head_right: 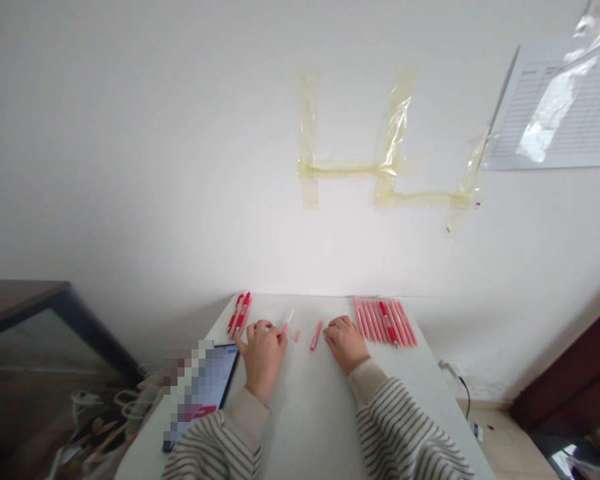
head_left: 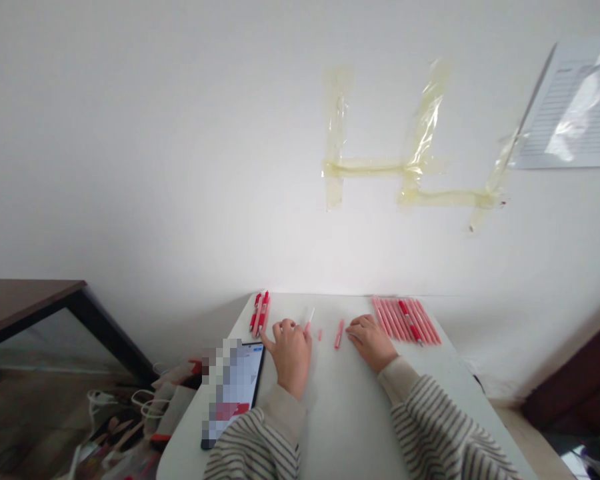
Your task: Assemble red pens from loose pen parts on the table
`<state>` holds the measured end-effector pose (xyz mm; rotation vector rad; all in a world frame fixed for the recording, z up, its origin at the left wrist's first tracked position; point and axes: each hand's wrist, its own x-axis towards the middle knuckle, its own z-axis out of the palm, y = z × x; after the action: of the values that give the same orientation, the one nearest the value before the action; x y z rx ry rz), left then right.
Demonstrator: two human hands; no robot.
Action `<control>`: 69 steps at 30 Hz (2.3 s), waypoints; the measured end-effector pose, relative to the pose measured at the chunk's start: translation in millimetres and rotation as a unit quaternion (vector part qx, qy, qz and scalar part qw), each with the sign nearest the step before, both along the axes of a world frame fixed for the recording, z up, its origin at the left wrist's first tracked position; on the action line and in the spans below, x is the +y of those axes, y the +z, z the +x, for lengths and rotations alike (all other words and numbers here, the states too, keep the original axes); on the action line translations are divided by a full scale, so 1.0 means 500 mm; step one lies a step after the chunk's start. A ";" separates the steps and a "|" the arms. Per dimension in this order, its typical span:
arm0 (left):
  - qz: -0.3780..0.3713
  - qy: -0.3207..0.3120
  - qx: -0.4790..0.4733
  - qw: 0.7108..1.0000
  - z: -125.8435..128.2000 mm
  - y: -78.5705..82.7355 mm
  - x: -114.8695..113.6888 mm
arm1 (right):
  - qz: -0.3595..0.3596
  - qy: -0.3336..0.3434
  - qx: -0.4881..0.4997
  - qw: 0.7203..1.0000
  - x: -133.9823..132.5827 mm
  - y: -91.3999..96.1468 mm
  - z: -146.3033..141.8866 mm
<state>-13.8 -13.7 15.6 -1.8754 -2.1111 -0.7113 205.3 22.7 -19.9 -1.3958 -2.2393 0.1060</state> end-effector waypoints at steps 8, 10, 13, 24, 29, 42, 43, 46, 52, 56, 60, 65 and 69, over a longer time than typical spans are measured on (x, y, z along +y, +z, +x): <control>-0.006 -0.049 -0.033 0.998 0.005 -0.006 0.004 | 0.048 -0.013 0.038 0.998 0.004 -0.007 0.001; -0.014 -0.068 -0.048 0.996 0.010 -0.010 0.003 | 0.069 -0.012 0.055 0.996 0.004 -0.007 0.001; -0.018 -0.092 -0.064 0.994 0.018 -0.012 0.001 | 0.098 -0.006 0.073 0.993 0.004 -0.009 -0.002; -0.014 -0.134 -0.109 0.985 0.026 -0.010 0.000 | 0.147 0.024 0.075 0.986 0.000 -0.008 -0.008; -0.015 -0.136 -0.112 0.984 0.026 -0.015 0.000 | 0.158 0.021 0.075 0.984 0.001 -0.005 -0.010; -0.010 -0.111 -0.114 0.987 0.020 -0.015 -0.001 | 0.157 -0.008 0.079 0.984 0.005 -0.009 -0.002; -0.010 -0.107 -0.113 0.988 0.019 -0.014 -0.001 | 0.158 -0.011 0.080 0.984 0.006 -0.009 -0.001; -0.009 -0.096 -0.109 0.989 0.017 -0.014 0.000 | 0.160 -0.019 0.084 0.983 0.007 -0.009 0.004; 0.003 -0.075 -0.105 0.992 0.011 -0.019 0.005 | 0.153 -0.032 0.090 0.984 0.010 -0.008 0.013; 0.007 -0.069 -0.094 0.993 0.009 -0.018 0.005 | 0.142 -0.035 0.093 0.985 0.014 -0.010 0.020; 0.010 -0.065 -0.083 0.994 0.007 -0.015 0.003 | 0.139 -0.040 0.101 0.984 0.016 -0.012 0.022; 0.004 -0.061 -0.083 0.995 0.006 -0.013 0.003 | 0.149 -0.036 0.109 0.982 0.015 -0.010 0.024; -0.002 -0.057 -0.093 0.994 0.005 -0.010 0.002 | 0.164 -0.038 0.113 0.979 0.014 -0.007 0.026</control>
<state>-11.1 -12.7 10.6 -2.0146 -2.1269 -0.9421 218.4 29.8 -23.3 -1.2213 -1.9126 -0.1195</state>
